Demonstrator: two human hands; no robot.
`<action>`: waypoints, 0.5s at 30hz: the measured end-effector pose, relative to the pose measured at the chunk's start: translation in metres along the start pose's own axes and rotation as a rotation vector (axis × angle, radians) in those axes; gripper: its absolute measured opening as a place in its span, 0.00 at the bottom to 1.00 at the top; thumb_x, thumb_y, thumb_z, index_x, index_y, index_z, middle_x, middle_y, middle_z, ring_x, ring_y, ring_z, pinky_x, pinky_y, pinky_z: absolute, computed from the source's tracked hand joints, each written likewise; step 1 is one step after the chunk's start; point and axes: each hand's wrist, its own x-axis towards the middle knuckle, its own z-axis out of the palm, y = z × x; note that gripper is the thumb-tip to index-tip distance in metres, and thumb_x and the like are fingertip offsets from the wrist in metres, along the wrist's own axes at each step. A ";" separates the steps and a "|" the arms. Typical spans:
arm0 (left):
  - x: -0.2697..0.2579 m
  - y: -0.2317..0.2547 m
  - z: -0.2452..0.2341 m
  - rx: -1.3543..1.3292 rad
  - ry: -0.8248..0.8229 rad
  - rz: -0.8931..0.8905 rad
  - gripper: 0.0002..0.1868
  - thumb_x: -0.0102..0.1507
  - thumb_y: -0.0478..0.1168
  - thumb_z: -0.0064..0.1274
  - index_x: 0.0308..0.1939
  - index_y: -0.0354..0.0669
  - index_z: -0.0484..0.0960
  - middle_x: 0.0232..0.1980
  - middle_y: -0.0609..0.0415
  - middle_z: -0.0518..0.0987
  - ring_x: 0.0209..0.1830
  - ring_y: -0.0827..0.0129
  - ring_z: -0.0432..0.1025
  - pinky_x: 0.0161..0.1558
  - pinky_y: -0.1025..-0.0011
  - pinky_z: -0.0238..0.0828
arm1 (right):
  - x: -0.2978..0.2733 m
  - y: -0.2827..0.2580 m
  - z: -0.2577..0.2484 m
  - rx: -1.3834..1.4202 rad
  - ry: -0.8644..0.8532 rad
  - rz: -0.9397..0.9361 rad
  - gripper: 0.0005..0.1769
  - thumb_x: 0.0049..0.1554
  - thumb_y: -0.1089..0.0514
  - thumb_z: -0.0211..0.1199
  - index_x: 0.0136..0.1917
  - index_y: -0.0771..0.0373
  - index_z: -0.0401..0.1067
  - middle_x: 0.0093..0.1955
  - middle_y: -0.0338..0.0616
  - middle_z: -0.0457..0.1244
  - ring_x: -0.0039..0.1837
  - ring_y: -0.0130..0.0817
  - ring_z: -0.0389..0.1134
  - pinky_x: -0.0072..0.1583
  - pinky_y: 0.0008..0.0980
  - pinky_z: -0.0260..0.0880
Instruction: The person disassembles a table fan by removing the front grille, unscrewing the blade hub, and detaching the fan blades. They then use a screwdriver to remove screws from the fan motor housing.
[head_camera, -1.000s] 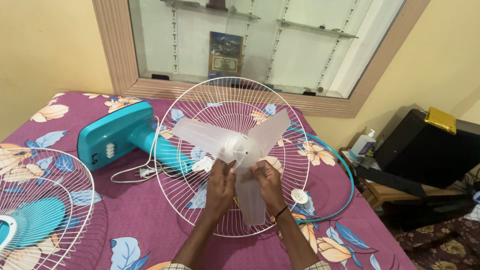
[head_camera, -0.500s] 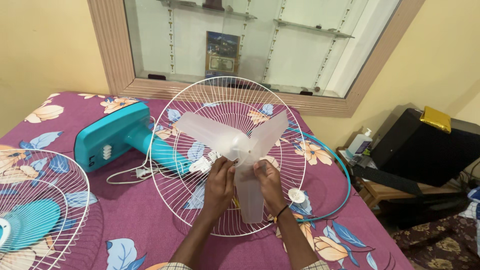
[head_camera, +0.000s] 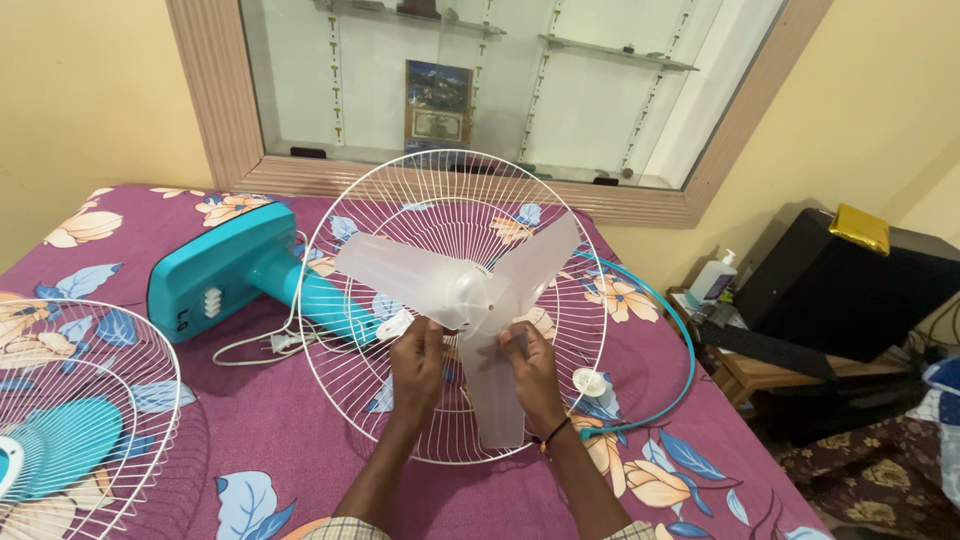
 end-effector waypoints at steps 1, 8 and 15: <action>0.001 -0.003 -0.001 -0.063 -0.001 0.016 0.25 0.74 0.50 0.38 0.46 0.32 0.83 0.37 0.46 0.85 0.35 0.65 0.80 0.38 0.69 0.79 | -0.003 -0.001 0.001 -0.003 0.000 -0.001 0.15 0.67 0.49 0.53 0.47 0.64 0.67 0.41 0.49 0.73 0.41 0.34 0.75 0.46 0.33 0.78; -0.002 -0.012 0.002 -0.160 -0.048 0.026 0.20 0.70 0.47 0.43 0.53 0.33 0.79 0.32 0.52 0.79 0.29 0.69 0.72 0.27 0.69 0.70 | -0.018 -0.012 0.009 -0.063 -0.026 -0.027 0.15 0.66 0.49 0.54 0.50 0.64 0.69 0.40 0.45 0.71 0.41 0.30 0.74 0.45 0.33 0.77; -0.002 -0.002 0.000 -0.269 0.067 0.040 0.19 0.74 0.47 0.37 0.39 0.38 0.76 0.25 0.55 0.78 0.22 0.73 0.77 0.23 0.75 0.75 | -0.029 -0.006 0.015 -0.261 0.003 0.015 0.17 0.65 0.51 0.58 0.64 0.61 0.68 0.41 0.39 0.67 0.41 0.25 0.63 0.44 0.28 0.64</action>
